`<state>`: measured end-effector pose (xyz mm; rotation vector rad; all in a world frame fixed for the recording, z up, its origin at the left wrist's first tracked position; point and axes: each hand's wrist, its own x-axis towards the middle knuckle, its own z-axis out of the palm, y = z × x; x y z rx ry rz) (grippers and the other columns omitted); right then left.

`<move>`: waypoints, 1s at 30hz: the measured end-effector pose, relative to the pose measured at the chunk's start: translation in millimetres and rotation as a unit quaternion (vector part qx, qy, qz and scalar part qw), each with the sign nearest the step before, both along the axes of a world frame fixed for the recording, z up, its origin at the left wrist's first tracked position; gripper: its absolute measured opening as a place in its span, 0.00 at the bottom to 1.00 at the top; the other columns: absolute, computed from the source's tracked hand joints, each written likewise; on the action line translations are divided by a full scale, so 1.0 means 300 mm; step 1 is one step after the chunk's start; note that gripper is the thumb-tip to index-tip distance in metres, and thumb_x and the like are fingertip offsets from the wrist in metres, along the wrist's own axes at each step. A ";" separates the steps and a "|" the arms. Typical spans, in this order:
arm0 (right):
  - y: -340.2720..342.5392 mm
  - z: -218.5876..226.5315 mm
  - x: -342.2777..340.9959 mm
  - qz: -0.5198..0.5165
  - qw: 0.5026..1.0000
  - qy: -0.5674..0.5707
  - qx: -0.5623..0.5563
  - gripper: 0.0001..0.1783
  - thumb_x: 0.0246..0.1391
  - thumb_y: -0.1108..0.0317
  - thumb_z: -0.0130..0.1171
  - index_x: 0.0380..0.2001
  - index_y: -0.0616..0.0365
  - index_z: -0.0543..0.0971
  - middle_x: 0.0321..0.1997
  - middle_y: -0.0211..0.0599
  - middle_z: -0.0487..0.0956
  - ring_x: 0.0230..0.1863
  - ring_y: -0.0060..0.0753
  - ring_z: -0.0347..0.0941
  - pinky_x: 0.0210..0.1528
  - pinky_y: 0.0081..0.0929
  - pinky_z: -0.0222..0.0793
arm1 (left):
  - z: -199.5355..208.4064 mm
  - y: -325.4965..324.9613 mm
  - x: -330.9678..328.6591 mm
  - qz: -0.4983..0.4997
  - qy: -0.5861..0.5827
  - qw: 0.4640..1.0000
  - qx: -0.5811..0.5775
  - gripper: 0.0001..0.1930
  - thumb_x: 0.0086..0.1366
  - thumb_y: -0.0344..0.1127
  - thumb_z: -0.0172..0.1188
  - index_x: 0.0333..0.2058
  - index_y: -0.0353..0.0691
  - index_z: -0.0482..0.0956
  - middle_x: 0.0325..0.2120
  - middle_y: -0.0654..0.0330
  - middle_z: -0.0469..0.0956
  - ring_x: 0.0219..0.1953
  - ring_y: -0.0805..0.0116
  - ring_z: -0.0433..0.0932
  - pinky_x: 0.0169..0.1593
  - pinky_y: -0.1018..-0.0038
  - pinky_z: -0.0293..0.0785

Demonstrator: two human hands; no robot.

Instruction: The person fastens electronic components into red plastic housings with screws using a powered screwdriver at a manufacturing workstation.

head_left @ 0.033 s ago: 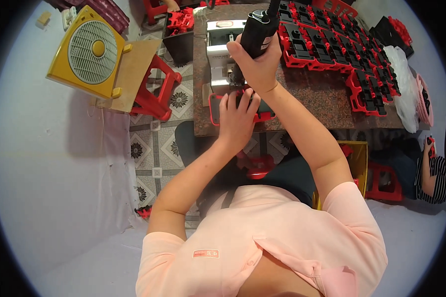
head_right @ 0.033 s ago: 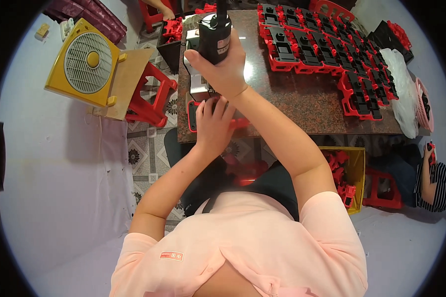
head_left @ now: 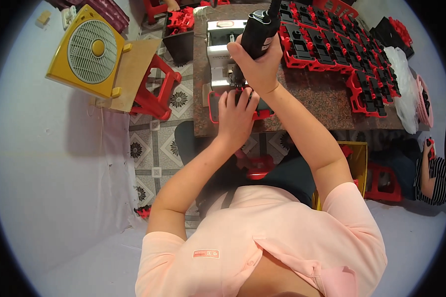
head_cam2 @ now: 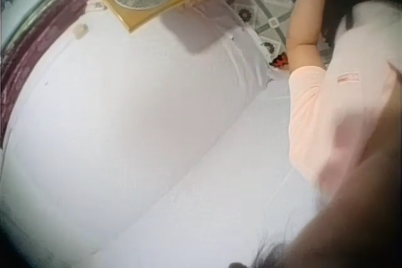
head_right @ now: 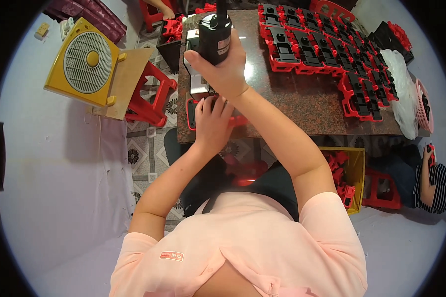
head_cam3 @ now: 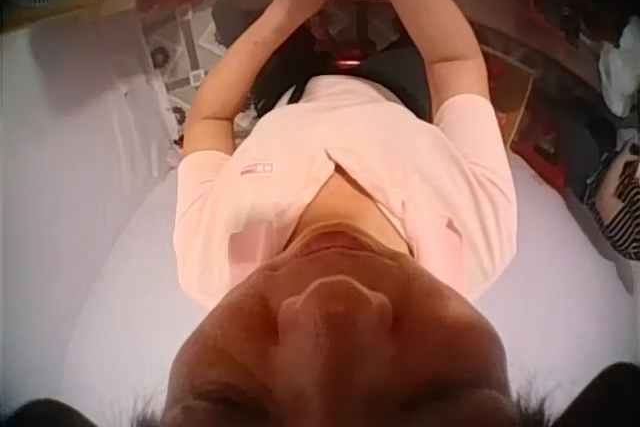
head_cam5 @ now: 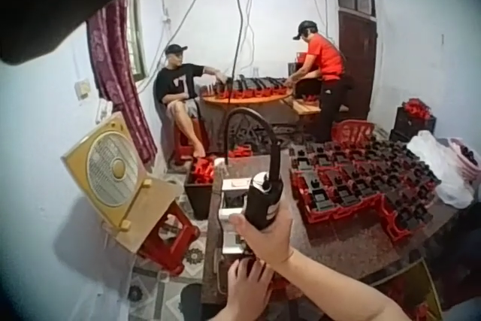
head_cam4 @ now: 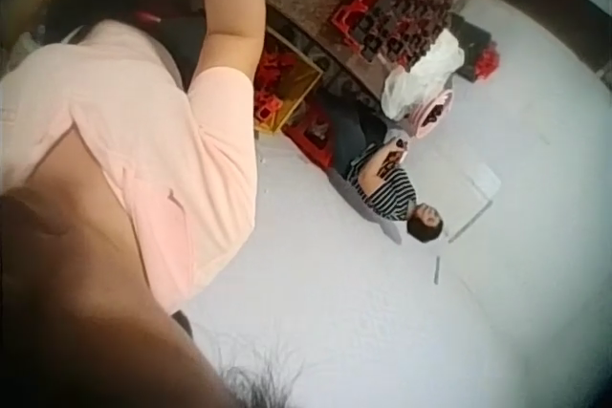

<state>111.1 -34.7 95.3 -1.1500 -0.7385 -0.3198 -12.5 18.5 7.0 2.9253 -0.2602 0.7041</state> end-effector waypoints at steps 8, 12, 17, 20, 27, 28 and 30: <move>0.005 0.027 0.038 0.026 0.999 -0.005 0.039 0.28 0.47 0.66 0.77 0.45 0.58 0.70 0.32 0.25 0.76 0.30 0.15 0.72 0.32 0.17 0.70 | -0.006 0.018 0.039 -0.007 -0.016 1.000 0.000 0.37 0.49 0.34 0.69 0.60 0.45 0.66 0.55 0.56 0.67 0.53 0.48 0.68 0.61 0.53 0.60; 0.020 0.008 0.053 0.024 0.999 -0.011 0.021 0.28 0.47 0.67 0.77 0.45 0.58 0.69 0.32 0.25 0.76 0.30 0.15 0.73 0.32 0.17 0.71 | -0.005 0.026 0.068 -0.008 -0.017 1.000 -0.009 0.35 0.49 0.33 0.68 0.59 0.46 0.68 0.55 0.56 0.67 0.53 0.48 0.68 0.61 0.53 0.61; 0.048 0.030 0.078 0.011 1.000 -0.025 -0.012 0.25 0.47 0.67 0.76 0.43 0.58 0.70 0.32 0.24 0.76 0.31 0.14 0.73 0.32 0.17 0.72 | 0.019 0.016 0.033 -0.026 0.024 0.999 -0.033 0.33 0.49 0.28 0.66 0.56 0.48 0.70 0.54 0.53 0.67 0.53 0.45 0.67 0.61 0.52 0.61; 0.055 0.039 0.074 0.031 1.000 0.001 0.001 0.23 0.48 0.67 0.76 0.40 0.58 0.71 0.30 0.24 0.77 0.29 0.13 0.72 0.32 0.17 0.72 | 0.013 -0.017 -0.025 -0.027 0.011 0.999 -0.041 0.32 0.48 0.26 0.66 0.55 0.49 0.71 0.53 0.51 0.67 0.53 0.45 0.67 0.61 0.51 0.61; 0.050 0.058 0.050 0.045 0.998 0.031 -0.012 0.20 0.49 0.67 0.75 0.37 0.57 0.72 0.27 0.24 0.77 0.27 0.13 0.72 0.28 0.16 0.69 | -0.005 -0.024 0.005 -0.012 -0.021 0.997 -0.075 0.33 0.46 0.32 0.72 0.54 0.50 0.72 0.52 0.52 0.69 0.52 0.47 0.68 0.60 0.51 0.62; 0.038 0.089 0.013 0.058 0.998 -0.014 0.010 0.12 0.58 0.72 0.66 0.33 0.60 0.70 0.24 0.31 0.77 0.21 0.21 0.75 0.23 0.21 0.71 | -0.008 -0.025 0.010 -0.016 -0.023 0.997 -0.068 0.33 0.45 0.34 0.73 0.53 0.51 0.73 0.51 0.52 0.69 0.51 0.48 0.68 0.59 0.52 0.62; 0.048 0.113 -0.041 0.110 0.992 0.011 0.055 0.18 0.51 0.70 0.73 0.36 0.58 0.71 0.24 0.26 0.77 0.23 0.16 0.73 0.24 0.16 0.69 | -0.020 -0.015 0.014 -0.014 -0.022 0.998 -0.059 0.33 0.45 0.35 0.74 0.53 0.51 0.74 0.50 0.53 0.70 0.50 0.48 0.68 0.59 0.52 0.62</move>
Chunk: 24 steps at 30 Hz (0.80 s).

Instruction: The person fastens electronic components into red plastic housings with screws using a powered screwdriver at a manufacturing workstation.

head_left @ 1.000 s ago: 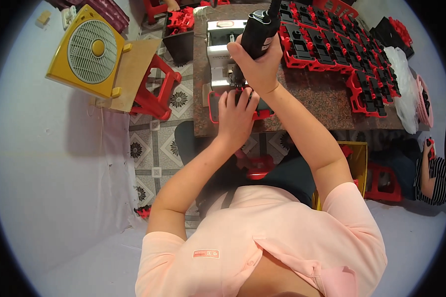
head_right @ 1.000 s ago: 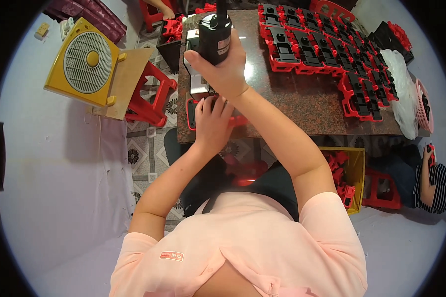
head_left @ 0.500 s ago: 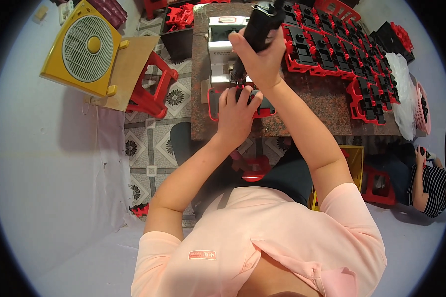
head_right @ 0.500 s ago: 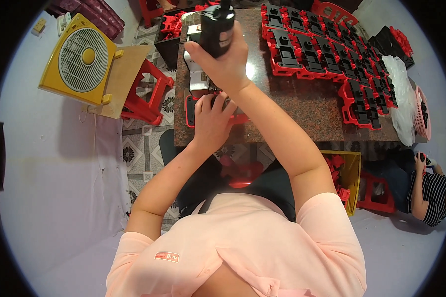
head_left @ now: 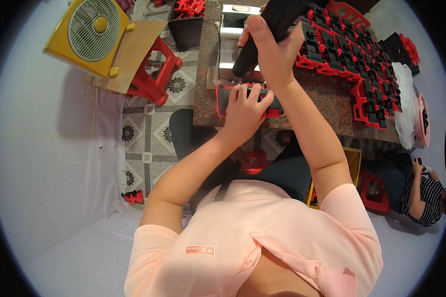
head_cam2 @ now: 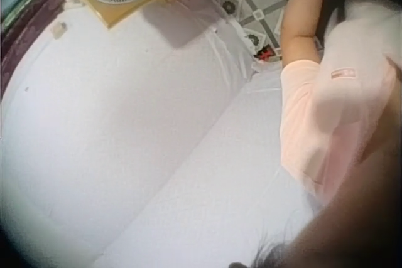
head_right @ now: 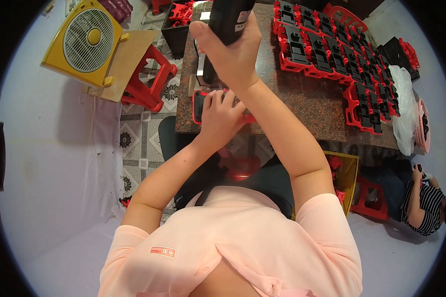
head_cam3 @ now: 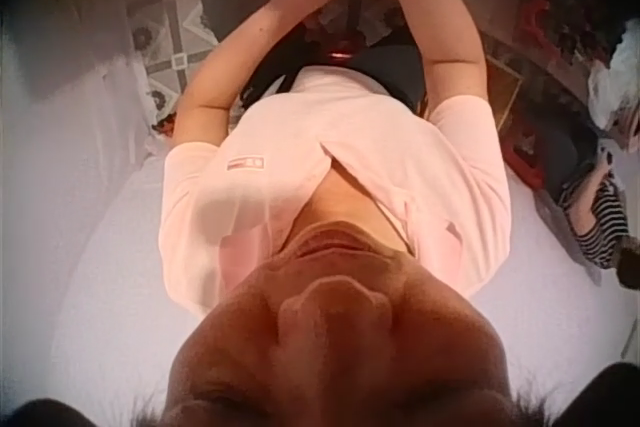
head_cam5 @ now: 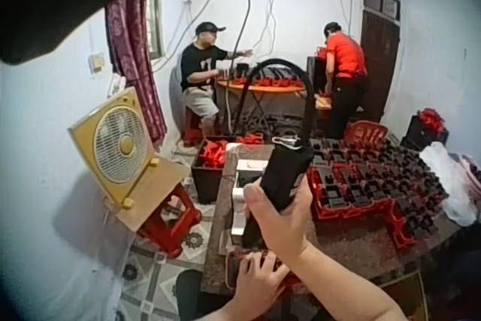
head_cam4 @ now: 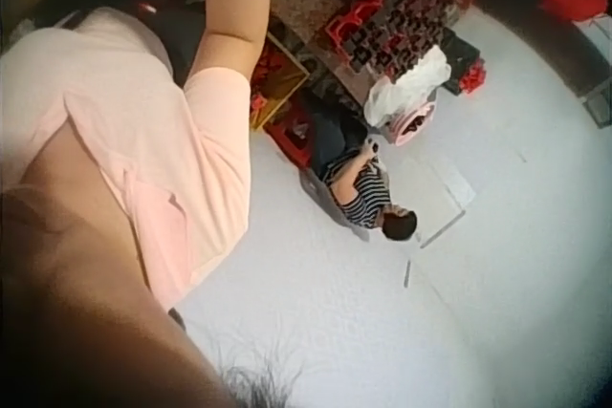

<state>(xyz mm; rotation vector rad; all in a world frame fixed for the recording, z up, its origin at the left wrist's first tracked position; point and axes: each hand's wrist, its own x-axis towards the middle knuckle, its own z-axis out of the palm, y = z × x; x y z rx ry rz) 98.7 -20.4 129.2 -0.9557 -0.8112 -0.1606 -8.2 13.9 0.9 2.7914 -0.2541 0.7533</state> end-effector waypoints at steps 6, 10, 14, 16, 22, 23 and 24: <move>0.038 -0.042 -0.026 -0.018 0.994 -0.102 -0.037 0.15 0.59 0.71 0.64 0.42 0.63 0.68 0.25 0.34 0.77 0.22 0.25 0.75 0.26 0.24 0.73 | -0.029 -0.005 0.024 -0.028 -0.064 0.997 -0.042 0.28 0.45 0.34 0.73 0.48 0.49 0.78 0.47 0.54 0.72 0.49 0.48 0.69 0.58 0.53 0.63; 0.076 -0.040 -0.051 0.012 1.000 -0.007 -0.012 0.22 0.50 0.70 0.74 0.41 0.59 0.71 0.31 0.26 0.79 0.28 0.16 0.75 0.30 0.17 0.71 | -0.024 0.001 0.023 -0.040 -0.085 0.994 -0.061 0.22 0.46 0.33 0.70 0.44 0.44 0.81 0.44 0.53 0.74 0.48 0.48 0.70 0.57 0.53 0.65; 0.102 -0.011 -0.089 0.023 0.996 0.019 -0.082 0.24 0.49 0.71 0.74 0.46 0.61 0.72 0.33 0.28 0.79 0.30 0.16 0.75 0.33 0.18 0.74 | -0.030 0.000 0.020 -0.013 -0.088 0.995 -0.039 0.20 0.50 0.33 0.67 0.44 0.43 0.82 0.44 0.54 0.75 0.49 0.49 0.71 0.56 0.53 0.66; 0.105 -0.015 -0.085 0.009 0.995 0.001 -0.099 0.25 0.49 0.71 0.74 0.46 0.61 0.72 0.33 0.28 0.79 0.30 0.16 0.75 0.34 0.18 0.74 | -0.043 0.001 0.025 -0.004 -0.055 0.998 -0.023 0.22 0.56 0.40 0.64 0.50 0.45 0.79 0.47 0.58 0.76 0.53 0.53 0.72 0.57 0.51 0.63; 0.097 -0.039 -0.076 0.017 0.991 -0.046 -0.127 0.28 0.46 0.70 0.76 0.48 0.60 0.72 0.35 0.27 0.78 0.34 0.15 0.73 0.36 0.17 0.72 | -0.032 0.008 0.018 -0.014 -0.004 1.000 -0.012 0.24 0.61 0.45 0.62 0.56 0.49 0.76 0.51 0.61 0.77 0.57 0.58 0.72 0.58 0.49 0.61; 0.101 -0.034 -0.071 0.052 0.987 -0.058 -0.139 0.29 0.45 0.69 0.77 0.49 0.60 0.72 0.35 0.26 0.77 0.35 0.14 0.72 0.37 0.17 0.72 | -0.025 0.017 0.013 -0.033 -0.016 0.999 -0.027 0.25 0.58 0.43 0.65 0.55 0.49 0.76 0.50 0.60 0.77 0.56 0.56 0.72 0.58 0.49 0.61; 0.084 -0.028 -0.075 0.106 0.985 -0.003 -0.137 0.31 0.44 0.69 0.78 0.51 0.59 0.72 0.36 0.26 0.76 0.36 0.14 0.71 0.39 0.17 0.70 | -0.017 0.016 0.002 -0.036 -0.021 0.999 -0.024 0.25 0.58 0.43 0.65 0.55 0.49 0.76 0.50 0.60 0.77 0.56 0.56 0.72 0.58 0.49 0.61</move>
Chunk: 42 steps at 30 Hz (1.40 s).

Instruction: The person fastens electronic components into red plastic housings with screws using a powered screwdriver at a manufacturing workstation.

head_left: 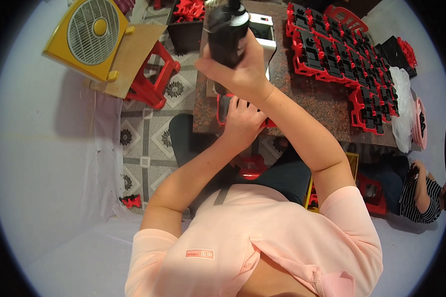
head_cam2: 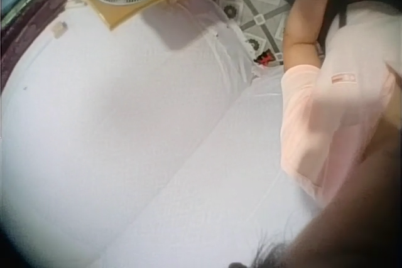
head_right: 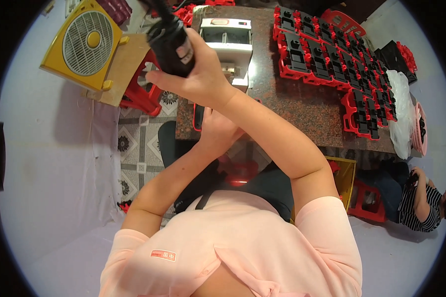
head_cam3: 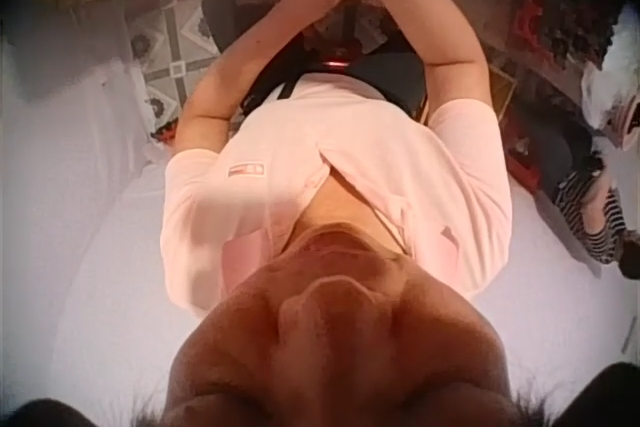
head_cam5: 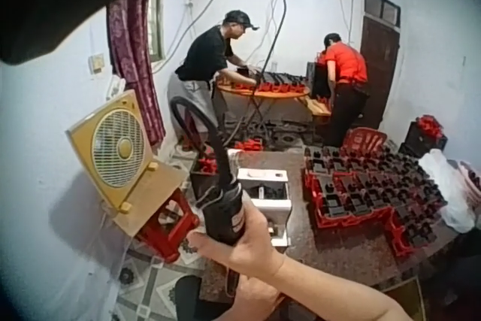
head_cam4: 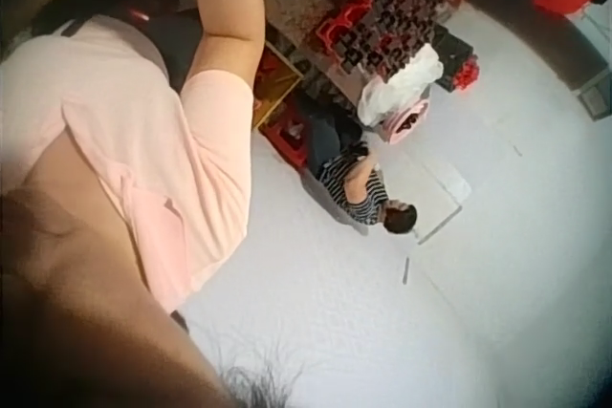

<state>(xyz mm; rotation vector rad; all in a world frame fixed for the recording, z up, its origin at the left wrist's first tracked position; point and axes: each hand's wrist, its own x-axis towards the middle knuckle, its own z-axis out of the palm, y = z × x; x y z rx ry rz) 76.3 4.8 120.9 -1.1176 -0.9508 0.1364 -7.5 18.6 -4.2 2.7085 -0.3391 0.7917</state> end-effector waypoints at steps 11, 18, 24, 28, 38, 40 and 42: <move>-0.088 -0.063 0.184 -0.213 0.967 -0.118 0.070 0.14 0.55 0.79 0.66 0.38 0.60 0.69 0.25 0.29 0.78 0.23 0.18 0.74 0.27 0.19 0.72 | 0.035 -0.017 -0.003 0.003 0.008 1.000 0.002 0.34 0.44 0.34 0.74 0.53 0.50 0.73 0.51 0.54 0.68 0.51 0.49 0.67 0.58 0.54 0.63; -0.084 0.000 0.168 -0.189 0.981 0.038 0.033 0.10 0.57 0.73 0.64 0.35 0.60 0.71 0.23 0.32 0.77 0.19 0.22 0.74 0.23 0.23 0.72 | 0.017 -0.011 -0.002 0.022 0.013 1.000 0.005 0.31 0.46 0.36 0.73 0.52 0.51 0.74 0.50 0.59 0.70 0.53 0.52 0.68 0.59 0.55 0.62; -0.146 0.070 -0.003 -0.080 0.995 -0.022 0.057 0.18 0.63 0.63 0.59 0.46 0.63 0.67 0.26 0.40 0.77 0.22 0.30 0.76 0.25 0.27 0.75 | 0.014 -0.019 0.003 0.019 0.026 0.999 -0.033 0.30 0.48 0.33 0.70 0.53 0.50 0.74 0.54 0.56 0.70 0.54 0.50 0.70 0.56 0.53 0.67; -0.121 0.038 -0.067 -0.038 0.997 -0.022 0.063 0.23 0.61 0.60 0.62 0.48 0.64 0.66 0.27 0.41 0.78 0.23 0.29 0.76 0.26 0.25 0.75 | -0.031 -0.031 0.035 0.013 0.000 0.992 -0.126 0.18 0.66 0.42 0.62 0.52 0.45 0.76 0.47 0.56 0.76 0.53 0.66 0.76 0.47 0.66 0.75; -0.102 0.026 -0.090 -0.037 0.998 -0.034 0.029 0.25 0.59 0.61 0.64 0.49 0.65 0.65 0.28 0.42 0.78 0.25 0.28 0.76 0.29 0.25 0.74 | -0.118 -0.026 0.093 0.163 -0.074 0.891 0.417 0.20 0.70 0.38 0.56 0.58 0.41 0.70 0.49 0.60 0.73 0.53 0.67 0.72 0.57 0.68 0.68; -0.110 0.053 -0.089 -0.053 0.998 -0.044 0.001 0.24 0.60 0.61 0.63 0.49 0.66 0.66 0.28 0.42 0.78 0.25 0.29 0.76 0.29 0.25 0.74 | -0.129 -0.031 0.114 0.212 -0.106 0.772 0.590 0.21 0.70 0.37 0.56 0.59 0.41 0.69 0.49 0.60 0.73 0.53 0.65 0.71 0.59 0.67 0.66; -0.120 0.066 -0.032 -0.077 0.993 -0.079 0.043 0.23 0.61 0.61 0.62 0.49 0.66 0.66 0.28 0.42 0.78 0.25 0.29 0.76 0.29 0.25 0.75 | -0.028 -0.026 0.046 0.123 -0.048 0.944 0.302 0.23 0.62 0.35 0.60 0.56 0.44 0.71 0.50 0.56 0.72 0.53 0.59 0.71 0.59 0.63 0.66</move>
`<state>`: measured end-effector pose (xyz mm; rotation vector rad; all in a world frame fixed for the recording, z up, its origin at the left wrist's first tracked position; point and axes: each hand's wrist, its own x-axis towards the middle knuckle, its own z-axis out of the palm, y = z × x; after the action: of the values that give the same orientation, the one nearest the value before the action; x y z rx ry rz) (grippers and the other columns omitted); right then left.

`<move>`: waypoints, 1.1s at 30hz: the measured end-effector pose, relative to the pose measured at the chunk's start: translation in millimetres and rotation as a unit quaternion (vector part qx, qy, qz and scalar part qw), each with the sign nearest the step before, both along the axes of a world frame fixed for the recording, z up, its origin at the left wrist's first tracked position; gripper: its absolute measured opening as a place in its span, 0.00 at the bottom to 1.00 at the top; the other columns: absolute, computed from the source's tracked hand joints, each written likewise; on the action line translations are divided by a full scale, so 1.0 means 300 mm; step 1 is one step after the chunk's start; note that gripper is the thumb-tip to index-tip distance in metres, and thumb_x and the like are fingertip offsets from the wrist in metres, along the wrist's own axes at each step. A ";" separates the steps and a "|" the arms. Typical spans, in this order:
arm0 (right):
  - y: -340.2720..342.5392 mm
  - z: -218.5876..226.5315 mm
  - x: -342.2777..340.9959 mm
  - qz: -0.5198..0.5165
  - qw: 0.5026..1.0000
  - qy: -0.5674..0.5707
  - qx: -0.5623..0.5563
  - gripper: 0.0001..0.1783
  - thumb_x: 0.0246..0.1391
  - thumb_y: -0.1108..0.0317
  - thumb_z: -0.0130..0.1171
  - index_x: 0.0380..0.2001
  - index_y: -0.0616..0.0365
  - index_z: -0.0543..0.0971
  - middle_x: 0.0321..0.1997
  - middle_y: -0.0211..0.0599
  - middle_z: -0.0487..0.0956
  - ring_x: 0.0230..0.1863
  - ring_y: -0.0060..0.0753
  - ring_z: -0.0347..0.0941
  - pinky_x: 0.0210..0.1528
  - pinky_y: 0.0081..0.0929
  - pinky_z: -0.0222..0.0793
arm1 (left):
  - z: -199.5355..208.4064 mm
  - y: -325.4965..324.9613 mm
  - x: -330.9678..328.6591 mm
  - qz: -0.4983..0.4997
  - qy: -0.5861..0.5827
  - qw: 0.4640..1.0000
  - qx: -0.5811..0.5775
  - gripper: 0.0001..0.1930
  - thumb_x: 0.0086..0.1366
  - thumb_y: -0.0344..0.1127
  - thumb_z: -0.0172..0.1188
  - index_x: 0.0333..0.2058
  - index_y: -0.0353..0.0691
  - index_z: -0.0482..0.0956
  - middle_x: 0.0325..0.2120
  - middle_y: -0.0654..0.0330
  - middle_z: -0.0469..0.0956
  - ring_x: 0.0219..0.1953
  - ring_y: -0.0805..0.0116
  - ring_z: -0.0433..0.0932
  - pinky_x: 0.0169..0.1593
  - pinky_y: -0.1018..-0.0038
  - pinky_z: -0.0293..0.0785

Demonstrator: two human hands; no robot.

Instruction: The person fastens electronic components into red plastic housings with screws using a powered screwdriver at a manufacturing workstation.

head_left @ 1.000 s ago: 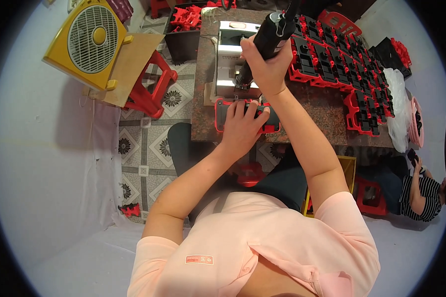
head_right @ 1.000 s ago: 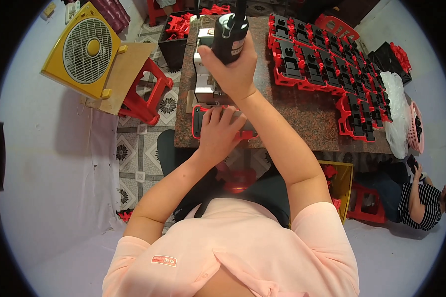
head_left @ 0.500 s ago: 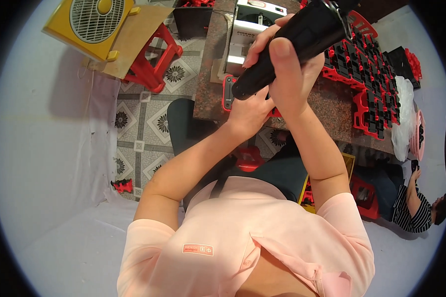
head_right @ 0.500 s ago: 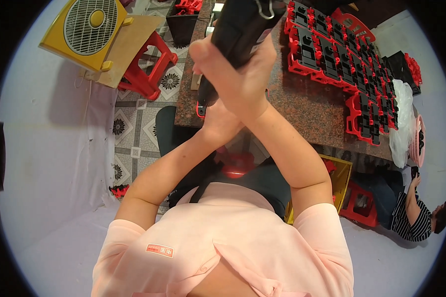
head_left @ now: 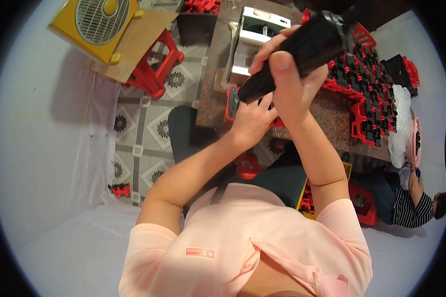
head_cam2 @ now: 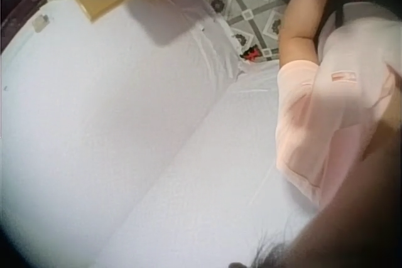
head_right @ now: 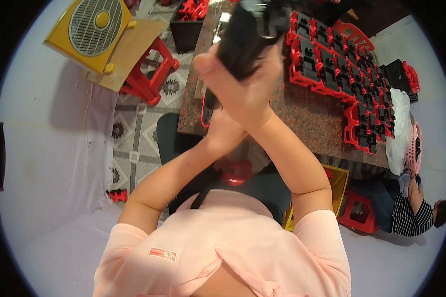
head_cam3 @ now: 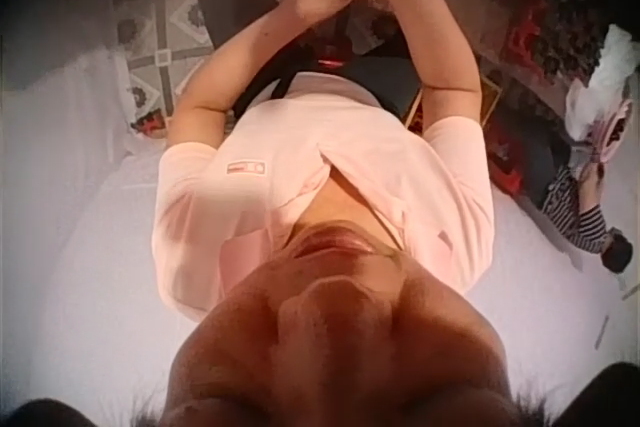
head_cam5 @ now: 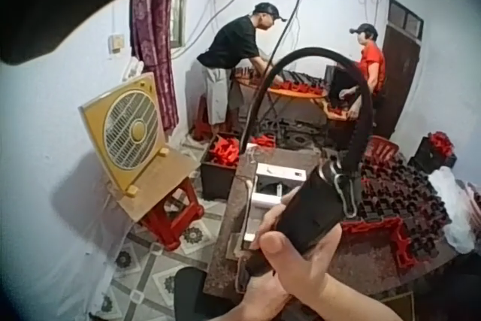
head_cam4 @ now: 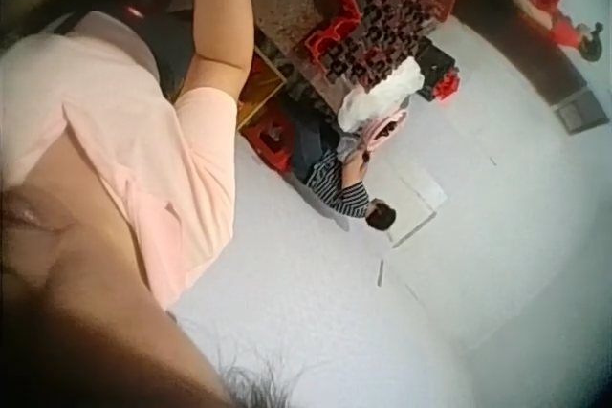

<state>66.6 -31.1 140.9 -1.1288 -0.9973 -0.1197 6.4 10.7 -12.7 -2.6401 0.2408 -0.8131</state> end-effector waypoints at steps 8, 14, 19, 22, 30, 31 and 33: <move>0.115 0.069 0.387 -0.194 0.969 -0.111 0.107 0.22 0.49 0.65 0.77 0.34 0.57 0.71 0.25 0.27 0.80 0.25 0.16 0.74 0.27 0.18 0.70 | 0.068 0.002 -0.054 -0.110 0.066 0.934 -0.333 0.31 0.44 0.32 0.73 0.50 0.50 0.76 0.50 0.57 0.71 0.53 0.51 0.69 0.61 0.54 0.62; 0.052 0.035 0.230 -0.067 0.984 -0.114 0.115 0.18 0.54 0.70 0.70 0.43 0.60 0.73 0.30 0.30 0.79 0.27 0.18 0.72 0.30 0.19 0.69 | 0.067 0.007 -0.049 -0.102 0.074 0.938 -0.322 0.34 0.44 0.33 0.74 0.53 0.49 0.74 0.50 0.54 0.69 0.51 0.49 0.68 0.59 0.53 0.64; 0.005 -0.060 0.159 -0.055 0.994 -0.052 0.083 0.20 0.54 0.75 0.69 0.44 0.62 0.68 0.29 0.36 0.79 0.27 0.23 0.75 0.29 0.21 0.72 | 0.075 0.016 -0.043 -0.099 0.069 0.944 -0.307 0.34 0.44 0.34 0.75 0.53 0.49 0.73 0.51 0.53 0.69 0.51 0.50 0.68 0.59 0.53 0.64; 0.009 -0.116 0.175 -0.087 0.994 -0.008 0.070 0.18 0.55 0.75 0.68 0.41 0.62 0.68 0.28 0.35 0.79 0.26 0.22 0.75 0.29 0.21 0.72 | 0.066 0.013 -0.043 -0.109 0.059 0.942 -0.311 0.34 0.43 0.34 0.75 0.52 0.49 0.73 0.51 0.53 0.69 0.51 0.49 0.68 0.59 0.52 0.64; 0.032 -0.077 0.212 -0.112 0.989 0.096 -0.012 0.12 0.58 0.73 0.65 0.36 0.60 0.69 0.23 0.31 0.77 0.21 0.22 0.74 0.24 0.22 0.70 | 0.062 0.006 -0.049 -0.108 0.054 0.943 -0.309 0.34 0.44 0.33 0.75 0.53 0.49 0.72 0.51 0.53 0.69 0.51 0.49 0.68 0.59 0.52 0.63; 0.031 -0.066 0.203 -0.108 0.989 0.098 -0.015 0.12 0.58 0.73 0.65 0.36 0.60 0.69 0.23 0.31 0.77 0.21 0.22 0.74 0.24 0.22 0.70 | 0.061 0.008 -0.052 -0.111 0.059 0.941 -0.313 0.34 0.44 0.33 0.75 0.53 0.49 0.73 0.51 0.53 0.69 0.51 0.49 0.68 0.59 0.52 0.63; 0.027 -0.049 0.191 -0.086 0.993 0.071 0.041 0.11 0.60 0.71 0.63 0.37 0.61 0.69 0.24 0.33 0.77 0.20 0.23 0.73 0.24 0.22 0.70 | 0.060 0.015 -0.049 -0.111 0.058 0.940 -0.316 0.33 0.44 0.33 0.74 0.52 0.49 0.73 0.50 0.53 0.69 0.50 0.49 0.69 0.59 0.52 0.64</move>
<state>123.9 -23.0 126.2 -1.1299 -0.7619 -0.2134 -8.4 15.1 5.2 -3.3186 0.3652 -0.9260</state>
